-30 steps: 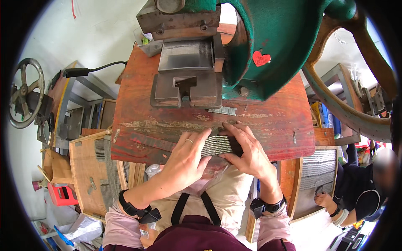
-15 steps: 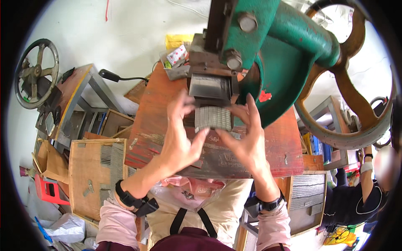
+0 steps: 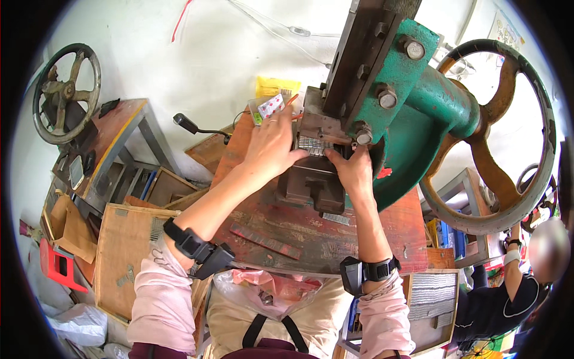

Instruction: Operating a manual punch press to process and shape metal staple strips.

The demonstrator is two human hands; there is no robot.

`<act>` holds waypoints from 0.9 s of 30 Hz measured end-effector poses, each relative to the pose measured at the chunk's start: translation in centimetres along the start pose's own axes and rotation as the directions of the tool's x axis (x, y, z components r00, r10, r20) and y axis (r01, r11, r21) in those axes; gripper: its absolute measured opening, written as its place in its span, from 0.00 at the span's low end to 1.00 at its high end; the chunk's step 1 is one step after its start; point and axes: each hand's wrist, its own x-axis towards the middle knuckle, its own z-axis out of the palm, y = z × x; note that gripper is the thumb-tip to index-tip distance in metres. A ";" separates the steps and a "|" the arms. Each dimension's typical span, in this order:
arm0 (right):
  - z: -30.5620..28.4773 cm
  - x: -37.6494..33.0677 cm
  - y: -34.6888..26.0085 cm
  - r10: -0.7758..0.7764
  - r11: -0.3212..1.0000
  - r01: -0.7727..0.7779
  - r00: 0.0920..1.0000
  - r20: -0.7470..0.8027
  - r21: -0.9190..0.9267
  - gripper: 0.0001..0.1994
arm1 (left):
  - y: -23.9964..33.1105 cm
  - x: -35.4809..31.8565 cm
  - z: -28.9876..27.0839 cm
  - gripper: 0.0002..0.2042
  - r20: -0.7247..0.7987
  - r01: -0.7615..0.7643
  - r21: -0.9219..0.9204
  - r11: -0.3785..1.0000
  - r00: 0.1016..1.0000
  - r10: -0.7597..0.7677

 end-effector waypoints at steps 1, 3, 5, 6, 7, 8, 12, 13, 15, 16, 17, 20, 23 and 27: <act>-0.1 -0.2 0.0 -0.013 0.999 0.012 1.000 0.026 0.051 0.34 | -0.5 -1.1 -0.5 0.34 -0.097 -0.050 0.138 0.989 0.993 0.063; -0.2 -0.6 0.0 -0.022 0.999 0.021 1.000 0.010 0.044 0.32 | -1.9 -4.2 -1.8 0.31 0.022 -0.012 0.000 1.000 1.000 0.012; -0.2 -0.8 0.2 -0.032 0.999 0.033 0.999 -0.026 0.032 0.30 | -2.8 -9.1 -2.8 0.30 0.347 0.135 -0.097 0.986 0.933 -0.093; -0.1 -0.9 0.3 -0.041 0.999 0.042 0.999 -0.016 0.020 0.30 | -3.7 -10.7 -3.5 0.30 0.611 0.110 -0.177 0.978 0.791 0.022; 0.1 -0.9 0.5 -0.050 0.999 0.050 0.999 -0.007 0.009 0.30 | -3.3 -13.2 -3.4 0.32 0.591 -0.037 -0.135 0.990 0.799 0.111; 0.2 -1.0 0.7 -0.042 0.999 0.042 0.999 -0.010 0.015 0.30 | -2.9 -15.1 -3.1 0.28 0.552 -0.177 -0.013 0.984 0.820 0.155; 0.8 -1.4 1.5 -0.134 0.990 0.136 0.990 -0.053 0.027 0.26 | -2.4 -16.1 -3.5 0.19 0.318 -0.175 -0.144 0.974 0.924 0.213; 0.8 -1.6 1.6 -0.201 0.979 0.202 0.975 -0.096 0.006 0.24 | -2.0 -15.6 -3.8 0.17 0.262 -0.042 -0.235 0.971 0.959 0.105; 0.6 -2.0 1.5 -0.204 0.979 0.205 0.972 -0.113 -0.001 0.24 | -1.6 -12.6 -3.8 0.14 -0.018 -0.195 -0.147 0.970 0.981 0.194; 0.4 -2.2 1.3 -0.187 0.982 0.187 0.975 -0.119 -0.010 0.23 | -1.2 -11.0 -3.6 0.13 -0.099 -0.172 -0.104 0.980 0.982 0.162; 0.1 -2.5 1.1 -0.164 0.986 0.163 0.983 -0.080 -0.010 0.22 | -0.7 -9.4 -3.1 0.13 -0.085 -0.119 -0.113 0.987 0.990 0.109; -0.7 -3.1 0.7 -0.153 0.986 0.157 0.986 -0.062 0.060 0.23 | 0.5 -5.1 -1.8 0.15 -0.076 -0.034 -0.051 0.998 0.997 0.031; -1.0 -3.6 0.5 -0.187 0.982 0.187 0.982 -0.015 0.000 0.24 | 0.5 -2.4 -1.3 0.21 -0.056 0.002 0.055 0.998 0.998 0.001; -0.3 -3.6 0.5 -0.283 0.951 0.280 0.959 0.001 -0.127 0.30 | 0.4 -2.2 -0.5 0.27 -0.074 0.000 0.158 0.987 0.997 0.012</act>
